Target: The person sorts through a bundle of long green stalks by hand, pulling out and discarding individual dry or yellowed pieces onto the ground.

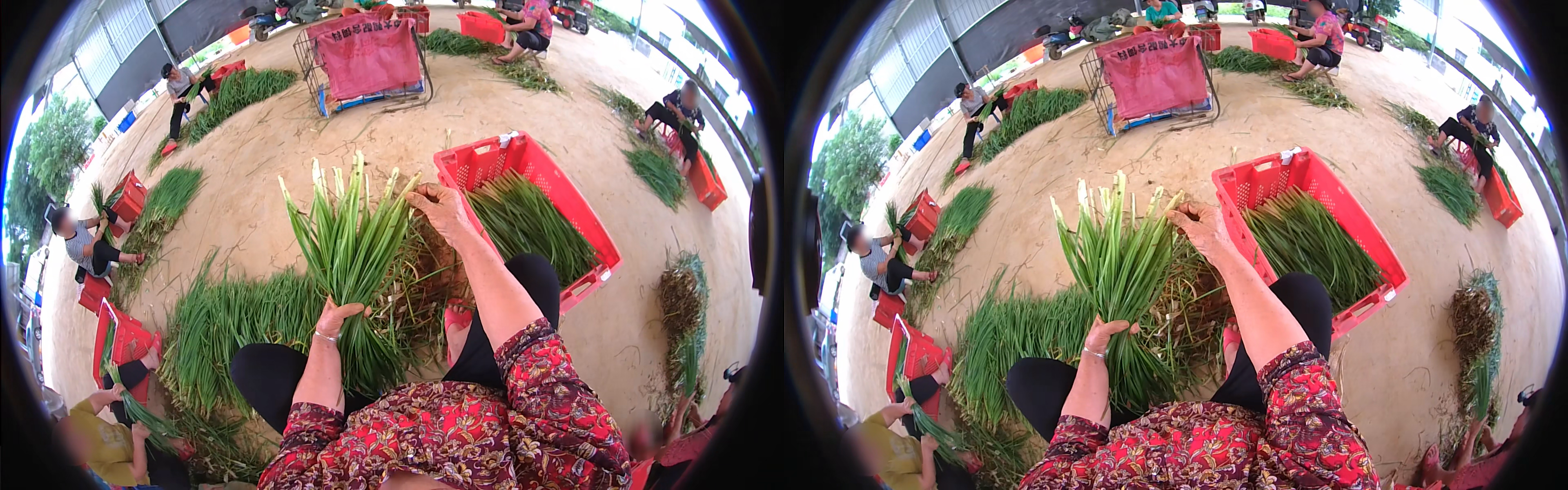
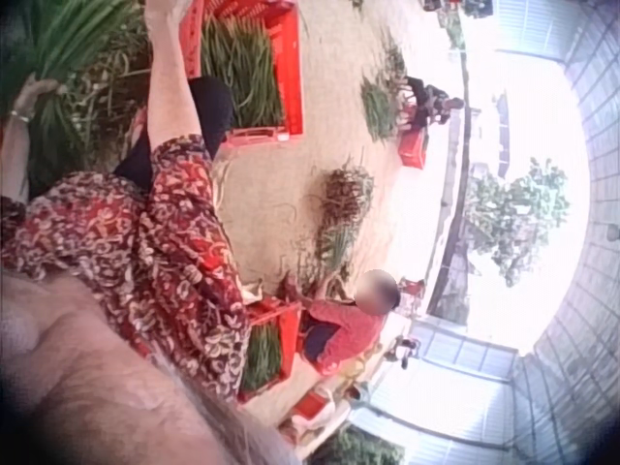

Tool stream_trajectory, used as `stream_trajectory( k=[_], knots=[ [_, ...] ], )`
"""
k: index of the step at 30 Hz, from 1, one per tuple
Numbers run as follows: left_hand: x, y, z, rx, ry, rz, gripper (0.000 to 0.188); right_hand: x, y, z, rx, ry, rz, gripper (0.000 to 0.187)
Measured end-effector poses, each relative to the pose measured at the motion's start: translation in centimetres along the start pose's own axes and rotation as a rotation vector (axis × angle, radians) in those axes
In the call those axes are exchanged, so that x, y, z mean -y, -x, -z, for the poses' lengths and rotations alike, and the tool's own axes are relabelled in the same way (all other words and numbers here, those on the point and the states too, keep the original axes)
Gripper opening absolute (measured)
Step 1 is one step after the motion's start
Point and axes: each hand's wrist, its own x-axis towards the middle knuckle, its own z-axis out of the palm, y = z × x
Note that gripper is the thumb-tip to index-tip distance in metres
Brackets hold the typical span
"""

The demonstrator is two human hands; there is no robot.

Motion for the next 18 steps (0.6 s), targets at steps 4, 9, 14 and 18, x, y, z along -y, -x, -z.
stream_trajectory(
  k=[4,9,14,18],
  knots=[
    [0.6,-0.2,1.0,0.092,-0.004,0.007,0.040,-0.7,0.1,0.0,-0.009,-0.040,-0.026,0.011],
    [2.6,-1.2,3.9,0.076,-0.027,0.026,0.041,2.0,0.6,0.3,-0.017,-0.475,-0.318,0.009],
    [0.3,-0.2,-0.5,0.143,0.102,-0.024,0.044,3.8,0.5,2.5,0.173,-0.986,-0.277,0.014],
    [0.7,-0.4,0.8,0.247,0.197,0.009,0.046,6.7,0.7,3.5,0.156,-1.209,-0.148,0.017]
  ],
)
